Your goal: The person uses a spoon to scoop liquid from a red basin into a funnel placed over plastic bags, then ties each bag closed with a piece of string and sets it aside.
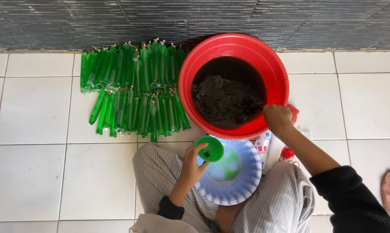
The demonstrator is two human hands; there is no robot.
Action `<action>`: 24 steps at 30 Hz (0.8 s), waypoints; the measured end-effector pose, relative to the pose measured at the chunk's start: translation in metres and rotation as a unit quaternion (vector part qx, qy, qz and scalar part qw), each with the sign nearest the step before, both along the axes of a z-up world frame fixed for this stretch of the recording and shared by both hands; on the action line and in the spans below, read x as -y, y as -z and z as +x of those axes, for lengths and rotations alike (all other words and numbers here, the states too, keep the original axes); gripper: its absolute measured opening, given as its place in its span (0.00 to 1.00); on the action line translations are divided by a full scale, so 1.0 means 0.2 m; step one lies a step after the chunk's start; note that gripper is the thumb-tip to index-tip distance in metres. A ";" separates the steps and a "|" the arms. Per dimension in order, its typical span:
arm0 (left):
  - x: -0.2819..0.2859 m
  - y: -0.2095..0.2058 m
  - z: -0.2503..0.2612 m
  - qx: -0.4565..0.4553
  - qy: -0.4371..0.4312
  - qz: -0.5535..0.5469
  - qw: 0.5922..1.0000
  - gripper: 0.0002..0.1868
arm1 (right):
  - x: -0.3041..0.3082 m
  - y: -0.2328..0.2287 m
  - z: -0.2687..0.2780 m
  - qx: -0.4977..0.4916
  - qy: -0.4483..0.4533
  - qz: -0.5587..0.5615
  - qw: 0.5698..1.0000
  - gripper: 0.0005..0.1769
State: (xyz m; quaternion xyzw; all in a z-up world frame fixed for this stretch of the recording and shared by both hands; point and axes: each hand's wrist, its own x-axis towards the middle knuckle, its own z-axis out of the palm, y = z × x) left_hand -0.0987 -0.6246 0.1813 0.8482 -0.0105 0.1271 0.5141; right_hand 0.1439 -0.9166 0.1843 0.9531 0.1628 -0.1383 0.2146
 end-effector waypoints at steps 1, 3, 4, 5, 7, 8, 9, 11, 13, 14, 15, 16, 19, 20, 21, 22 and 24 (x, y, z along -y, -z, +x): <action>-0.01 0.00 0.01 0.000 0.000 0.001 1.000 0.30 | 0.01 0.06 0.09 0.000 0.000 0.001 1.000 0.06; -0.01 0.01 0.02 0.001 -0.006 -0.011 1.000 0.31 | 0.05 0.18 0.23 0.090 -0.017 0.002 0.996 0.12; -0.01 0.02 0.03 0.002 -0.007 -0.012 1.000 0.31 | 0.01 0.18 0.27 0.091 -0.017 0.001 0.996 0.12; -0.02 0.02 0.05 -0.002 -0.008 -0.020 1.000 0.31 | -0.02 0.18 0.32 0.123 -0.026 -0.022 0.992 0.14; -0.02 0.08 0.05 -0.008 -0.011 -0.028 1.000 0.30 | -0.10 0.25 0.44 0.153 -0.036 -0.045 0.987 0.17; -0.03 0.13 0.04 -0.002 -0.001 -0.019 1.000 0.31 | -0.14 0.32 0.52 0.169 -0.027 -0.030 0.985 0.15; -0.03 0.19 0.04 0.004 0.009 -0.011 1.000 0.31 | -0.18 0.39 0.61 0.185 -0.017 -0.016 0.982 0.14; -0.02 0.20 0.06 0.033 0.014 -0.028 0.999 0.31 | -0.32 0.38 0.61 0.270 -0.053 0.016 0.961 0.11; -0.01 0.21 0.05 0.061 0.014 -0.044 0.997 0.31 | -0.47 0.40 0.59 0.351 -0.091 0.050 0.931 0.08; -0.01 0.22 0.05 0.067 0.017 -0.051 0.996 0.30 | -0.55 0.43 0.59 0.380 -0.119 0.070 0.915 0.09; 0.00 0.22 0.04 0.073 0.020 -0.059 0.995 0.30 | -0.64 0.46 0.58 0.409 -0.147 0.089 0.896 0.14; -0.01 0.21 0.05 0.073 0.020 -0.057 0.996 0.30 | -0.68 0.43 0.51 0.409 -0.146 0.091 0.896 0.14; -0.03 0.17 0.05 0.081 0.038 -0.054 0.995 0.29 | -0.77 0.39 0.30 0.334 -0.221 0.146 0.904 0.22; -0.03 0.15 0.05 0.087 0.041 -0.060 0.994 0.29 | -0.76 0.39 0.23 0.285 -0.245 0.148 0.915 0.23; -0.03 0.14 0.05 0.094 0.044 -0.066 0.992 0.30 | -0.75 0.38 0.16 0.235 -0.269 0.150 0.922 0.25; -0.03 0.14 0.05 0.092 0.046 -0.066 0.993 0.30 | -0.69 0.33 0.09 0.234 -0.267 0.150 0.923 0.25; -0.02 0.13 0.06 0.101 0.048 -0.078 0.991 0.30 | -0.58 0.23 -0.04 0.155 -0.307 0.177 0.922 0.22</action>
